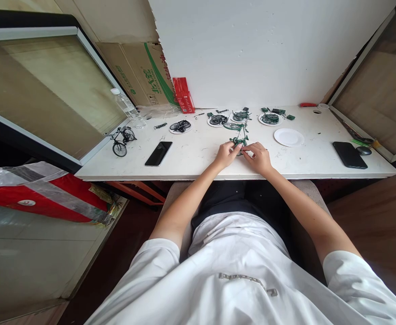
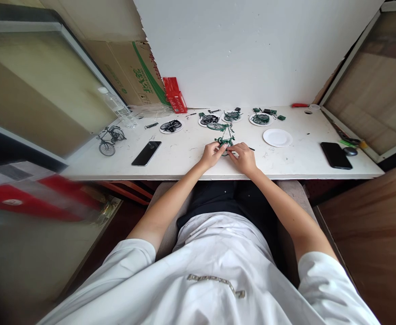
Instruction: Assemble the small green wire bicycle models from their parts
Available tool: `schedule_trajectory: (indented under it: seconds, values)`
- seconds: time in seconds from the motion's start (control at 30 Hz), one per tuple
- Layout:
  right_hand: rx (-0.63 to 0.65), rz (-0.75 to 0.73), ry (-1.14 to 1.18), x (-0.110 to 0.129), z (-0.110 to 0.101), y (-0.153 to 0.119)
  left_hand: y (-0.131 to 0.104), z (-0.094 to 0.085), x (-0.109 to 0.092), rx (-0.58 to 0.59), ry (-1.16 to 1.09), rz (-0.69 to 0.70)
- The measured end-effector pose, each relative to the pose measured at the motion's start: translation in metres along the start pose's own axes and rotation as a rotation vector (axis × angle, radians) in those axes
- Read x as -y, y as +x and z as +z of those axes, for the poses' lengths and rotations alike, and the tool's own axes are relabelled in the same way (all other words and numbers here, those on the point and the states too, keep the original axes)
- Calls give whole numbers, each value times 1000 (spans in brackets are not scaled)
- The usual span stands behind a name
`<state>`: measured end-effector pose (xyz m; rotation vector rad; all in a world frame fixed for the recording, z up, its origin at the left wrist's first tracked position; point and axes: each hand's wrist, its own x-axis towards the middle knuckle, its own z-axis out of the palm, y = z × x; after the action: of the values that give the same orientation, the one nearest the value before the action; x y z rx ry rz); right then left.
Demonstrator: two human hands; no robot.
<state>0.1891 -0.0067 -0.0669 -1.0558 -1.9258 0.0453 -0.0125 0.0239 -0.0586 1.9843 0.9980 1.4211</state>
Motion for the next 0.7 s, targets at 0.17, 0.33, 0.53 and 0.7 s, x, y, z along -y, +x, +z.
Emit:
schedule_trajectory:
  seconds: [0.17, 0.33, 0.53, 0.7]
  values:
    - [3, -7, -4, 3, -2, 1, 1, 0, 3, 3, -40, -5]
    - [9, -1, -26, 4, -3, 2, 3, 1, 14, 34, -55, -25]
    - [39, -4, 9, 7, -5, 2, 3, 3, 29, 75, -117, -44]
    - [-33, 35, 108, 8, -8, 3, 4, 4, 32, 84, -196, -72]
